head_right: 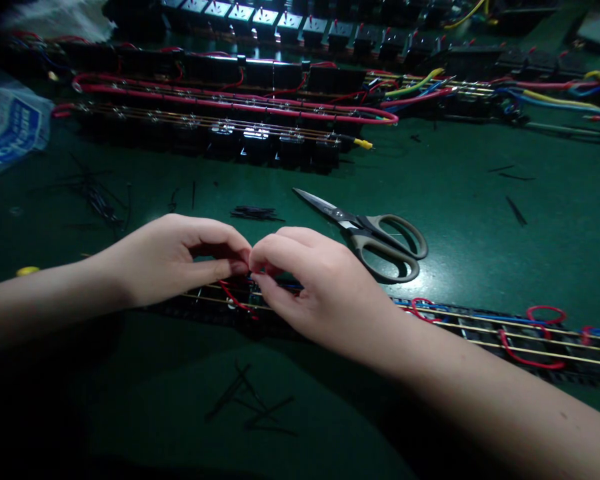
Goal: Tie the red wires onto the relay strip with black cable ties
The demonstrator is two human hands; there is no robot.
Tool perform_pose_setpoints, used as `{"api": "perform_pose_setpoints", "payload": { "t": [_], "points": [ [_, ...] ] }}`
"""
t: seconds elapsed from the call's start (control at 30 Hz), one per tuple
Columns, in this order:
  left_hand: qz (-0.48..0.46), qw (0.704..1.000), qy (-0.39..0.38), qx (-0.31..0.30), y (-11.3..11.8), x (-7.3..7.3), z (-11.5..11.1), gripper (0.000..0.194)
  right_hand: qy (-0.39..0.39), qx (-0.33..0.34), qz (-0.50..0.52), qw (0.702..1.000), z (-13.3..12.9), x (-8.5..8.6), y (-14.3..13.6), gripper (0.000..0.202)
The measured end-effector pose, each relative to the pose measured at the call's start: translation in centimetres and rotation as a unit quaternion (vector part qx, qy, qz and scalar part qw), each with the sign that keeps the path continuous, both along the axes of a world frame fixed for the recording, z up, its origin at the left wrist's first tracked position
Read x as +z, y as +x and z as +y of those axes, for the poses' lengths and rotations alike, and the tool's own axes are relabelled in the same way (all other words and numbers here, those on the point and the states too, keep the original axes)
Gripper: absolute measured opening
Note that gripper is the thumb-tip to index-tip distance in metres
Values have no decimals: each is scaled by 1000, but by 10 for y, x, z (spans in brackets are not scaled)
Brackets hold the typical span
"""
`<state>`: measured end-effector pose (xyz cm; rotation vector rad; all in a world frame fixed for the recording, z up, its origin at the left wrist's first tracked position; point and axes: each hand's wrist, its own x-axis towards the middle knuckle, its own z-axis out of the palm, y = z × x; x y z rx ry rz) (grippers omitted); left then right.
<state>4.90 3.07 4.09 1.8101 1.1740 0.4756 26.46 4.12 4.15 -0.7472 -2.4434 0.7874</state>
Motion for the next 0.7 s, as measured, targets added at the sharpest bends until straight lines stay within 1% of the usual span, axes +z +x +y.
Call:
{"api": "perform_pose_setpoints", "payload": {
  "t": [0.2, 0.47, 0.6, 0.7],
  "points": [
    [3, 1000, 1, -2, 0, 0, 0, 20, 9, 3, -1, 1000, 1, -2, 0, 13],
    [0, 1000, -10, -8, 1, 0, 0, 18, 56, 10, -5, 998, -2, -3, 1, 14],
    [3, 1000, -17, -7, 2, 0, 0, 19, 50, 3, -12, 999, -2, -2, 1, 14],
    [13, 1000, -16, -9, 2, 1, 0, 17, 27, 0, -17, 999, -1, -3, 1, 14]
  ]
}}
